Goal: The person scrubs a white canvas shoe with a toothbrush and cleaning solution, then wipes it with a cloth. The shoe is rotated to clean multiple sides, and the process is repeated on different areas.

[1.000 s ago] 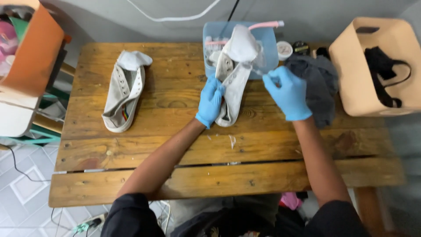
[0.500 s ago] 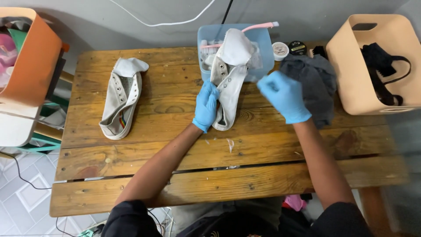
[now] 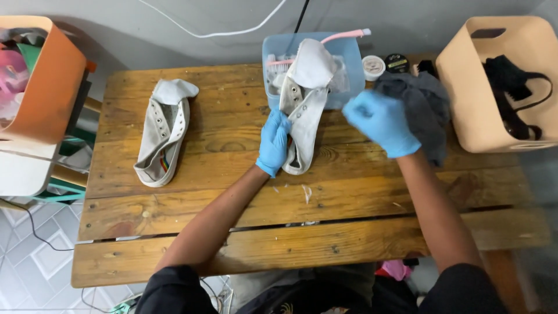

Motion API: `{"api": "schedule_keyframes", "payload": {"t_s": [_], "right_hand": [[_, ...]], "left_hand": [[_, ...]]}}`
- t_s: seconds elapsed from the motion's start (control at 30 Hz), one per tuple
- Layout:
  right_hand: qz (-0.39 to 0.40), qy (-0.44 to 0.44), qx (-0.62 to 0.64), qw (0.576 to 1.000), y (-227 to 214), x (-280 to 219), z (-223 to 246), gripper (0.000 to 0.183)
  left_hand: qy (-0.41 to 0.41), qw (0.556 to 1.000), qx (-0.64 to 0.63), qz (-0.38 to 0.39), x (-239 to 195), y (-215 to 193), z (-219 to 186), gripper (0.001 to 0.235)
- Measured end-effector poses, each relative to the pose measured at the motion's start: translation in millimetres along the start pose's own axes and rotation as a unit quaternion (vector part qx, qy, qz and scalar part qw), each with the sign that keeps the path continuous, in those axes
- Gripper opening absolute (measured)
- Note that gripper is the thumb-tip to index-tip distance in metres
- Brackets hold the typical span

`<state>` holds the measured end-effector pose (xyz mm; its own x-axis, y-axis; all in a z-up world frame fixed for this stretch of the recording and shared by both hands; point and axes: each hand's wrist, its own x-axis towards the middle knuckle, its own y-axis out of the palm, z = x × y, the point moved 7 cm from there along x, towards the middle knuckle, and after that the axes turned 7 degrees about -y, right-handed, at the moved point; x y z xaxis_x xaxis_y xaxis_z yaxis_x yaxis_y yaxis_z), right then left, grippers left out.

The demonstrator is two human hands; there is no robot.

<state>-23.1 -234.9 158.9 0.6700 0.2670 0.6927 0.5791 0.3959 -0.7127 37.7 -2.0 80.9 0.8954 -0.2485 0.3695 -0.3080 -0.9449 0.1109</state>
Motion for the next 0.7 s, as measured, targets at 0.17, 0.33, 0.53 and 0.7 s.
{"api": "schedule_keyframes", "payload": {"t_s": [0.17, 0.33, 0.53, 0.7], "right_hand": [[0.009, -0.003, 0.023, 1.000, 17.2, -13.1, 19.7, 0.025], [-0.014, 0.040, -0.032, 0.999, 24.0, -24.3, 3.0, 0.021], [0.014, 0.019, 0.014, 1.000, 33.0, -26.0, 10.6, 0.022], [0.058, 0.013, 0.065, 0.996, 33.2, -22.8, 20.1, 0.023]], "left_hand": [[0.007, 1.000, -0.009, 0.000, 1.1, 1.4, 5.8, 0.022], [-0.001, 1.000, -0.005, 0.001, -0.5, -0.4, 6.7, 0.020], [-0.001, 1.000, -0.010, 0.001, -1.0, -1.7, 40.3, 0.023], [0.005, 1.000, -0.002, 0.005, 1.3, -1.3, 50.6, 0.021]]}}
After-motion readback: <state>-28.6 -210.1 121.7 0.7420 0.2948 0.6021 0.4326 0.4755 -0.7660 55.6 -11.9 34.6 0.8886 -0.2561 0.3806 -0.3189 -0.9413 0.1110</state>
